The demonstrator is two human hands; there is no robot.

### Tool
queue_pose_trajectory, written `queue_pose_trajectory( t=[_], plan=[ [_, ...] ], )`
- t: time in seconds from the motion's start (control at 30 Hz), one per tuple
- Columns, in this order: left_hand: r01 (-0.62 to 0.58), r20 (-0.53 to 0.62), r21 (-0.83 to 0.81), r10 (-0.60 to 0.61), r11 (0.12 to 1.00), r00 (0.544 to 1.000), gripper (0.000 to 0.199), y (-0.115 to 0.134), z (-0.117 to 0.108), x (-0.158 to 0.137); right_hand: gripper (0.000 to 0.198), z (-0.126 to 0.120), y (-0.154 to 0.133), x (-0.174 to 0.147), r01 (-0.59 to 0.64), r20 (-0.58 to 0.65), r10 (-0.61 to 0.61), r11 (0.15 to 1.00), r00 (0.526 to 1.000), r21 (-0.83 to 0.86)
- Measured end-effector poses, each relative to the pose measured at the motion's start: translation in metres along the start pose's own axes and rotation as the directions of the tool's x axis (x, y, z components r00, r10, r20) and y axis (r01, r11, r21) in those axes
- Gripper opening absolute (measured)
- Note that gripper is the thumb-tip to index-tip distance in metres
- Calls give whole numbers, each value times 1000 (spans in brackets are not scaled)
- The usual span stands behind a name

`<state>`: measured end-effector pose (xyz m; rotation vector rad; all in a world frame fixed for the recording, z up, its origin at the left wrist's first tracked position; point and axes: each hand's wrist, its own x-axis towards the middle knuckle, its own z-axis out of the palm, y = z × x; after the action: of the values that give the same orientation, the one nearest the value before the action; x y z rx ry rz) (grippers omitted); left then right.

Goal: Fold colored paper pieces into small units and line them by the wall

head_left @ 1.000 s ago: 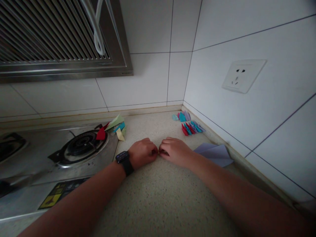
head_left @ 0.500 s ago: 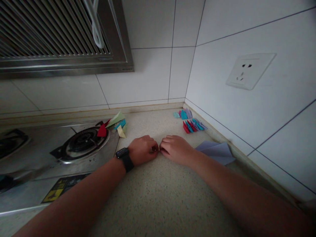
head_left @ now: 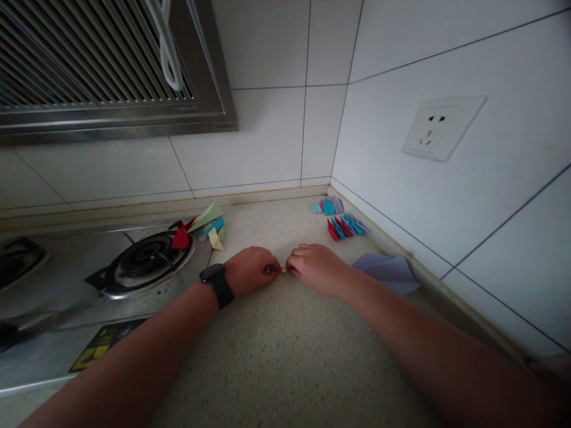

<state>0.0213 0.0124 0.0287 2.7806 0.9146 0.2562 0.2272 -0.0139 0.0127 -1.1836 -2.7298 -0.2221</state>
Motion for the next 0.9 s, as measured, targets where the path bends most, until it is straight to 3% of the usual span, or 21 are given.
queue_pose_trajectory(
  t=[0.23,0.5,0.9],
  plan=[
    [69,-2,-70,-69,995,998,19,-20,0,-3,17,5,10,0,-70,42,70,997,997,-13],
    [27,-35,15,-26,1000,999,17,-16,4,-1,17,-2,14,-4,-116,78,115,993,990,0],
    [72,-7,-62,-73,995,997,21,-22,4,0,11,-5,20,-5,-125,122,130,991,984,-47]
  ],
)
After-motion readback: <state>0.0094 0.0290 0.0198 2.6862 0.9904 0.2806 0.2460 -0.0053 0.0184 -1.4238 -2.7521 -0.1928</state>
